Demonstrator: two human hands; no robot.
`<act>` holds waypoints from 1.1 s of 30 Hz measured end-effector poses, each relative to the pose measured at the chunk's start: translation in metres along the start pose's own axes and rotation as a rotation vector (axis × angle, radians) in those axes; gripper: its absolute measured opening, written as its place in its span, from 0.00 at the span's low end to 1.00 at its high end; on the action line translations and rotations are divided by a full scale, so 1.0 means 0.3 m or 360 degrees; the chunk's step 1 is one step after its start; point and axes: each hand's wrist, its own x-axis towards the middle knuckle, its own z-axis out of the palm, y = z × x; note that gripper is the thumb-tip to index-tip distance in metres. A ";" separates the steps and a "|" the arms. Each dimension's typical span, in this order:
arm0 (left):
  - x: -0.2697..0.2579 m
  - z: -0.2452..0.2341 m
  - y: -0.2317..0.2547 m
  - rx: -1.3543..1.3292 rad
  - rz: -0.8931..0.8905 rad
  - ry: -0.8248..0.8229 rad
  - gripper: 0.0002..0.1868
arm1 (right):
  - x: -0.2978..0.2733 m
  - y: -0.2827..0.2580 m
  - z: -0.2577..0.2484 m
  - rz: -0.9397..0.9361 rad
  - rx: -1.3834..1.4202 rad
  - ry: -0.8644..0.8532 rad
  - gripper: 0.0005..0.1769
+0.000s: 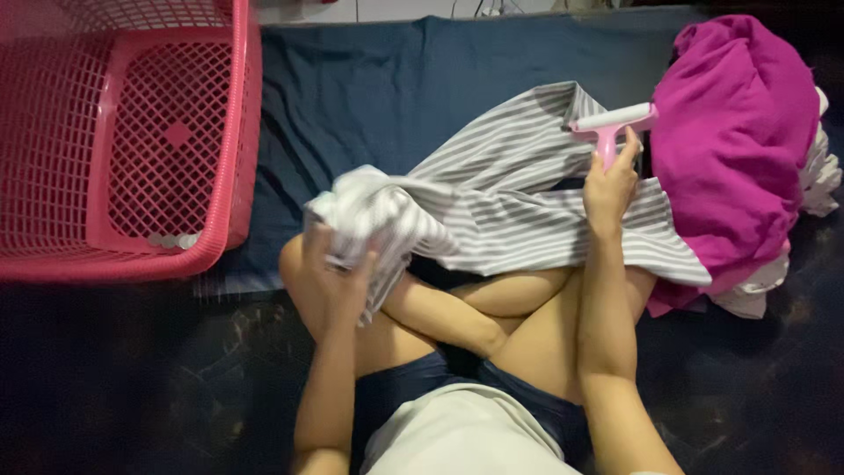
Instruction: The person sits on a floor mat and uses a pink lint roller to remove lint from a striped shirt and a pink garment. The person rolls the lint roller over the fabric, lifts and repositions the garments, and places the striped shirt into a pink laundry basket.
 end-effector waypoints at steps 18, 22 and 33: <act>0.005 -0.049 0.157 0.0091 -0.0006 -0.0894 0.40 | -0.351 -0.113 0.460 -0.0273 0.0537 -0.1255 0.21; 0.105 -0.108 0.181 0.0950 0.0220 -0.0066 0.46 | -0.263 -0.260 0.177 0.0044 0.2516 -0.0478 0.18; -0.080 0.230 -0.154 -0.0686 -0.1130 -0.0539 0.48 | -0.637 -0.655 -0.298 -0.1638 0.1430 -0.1718 0.43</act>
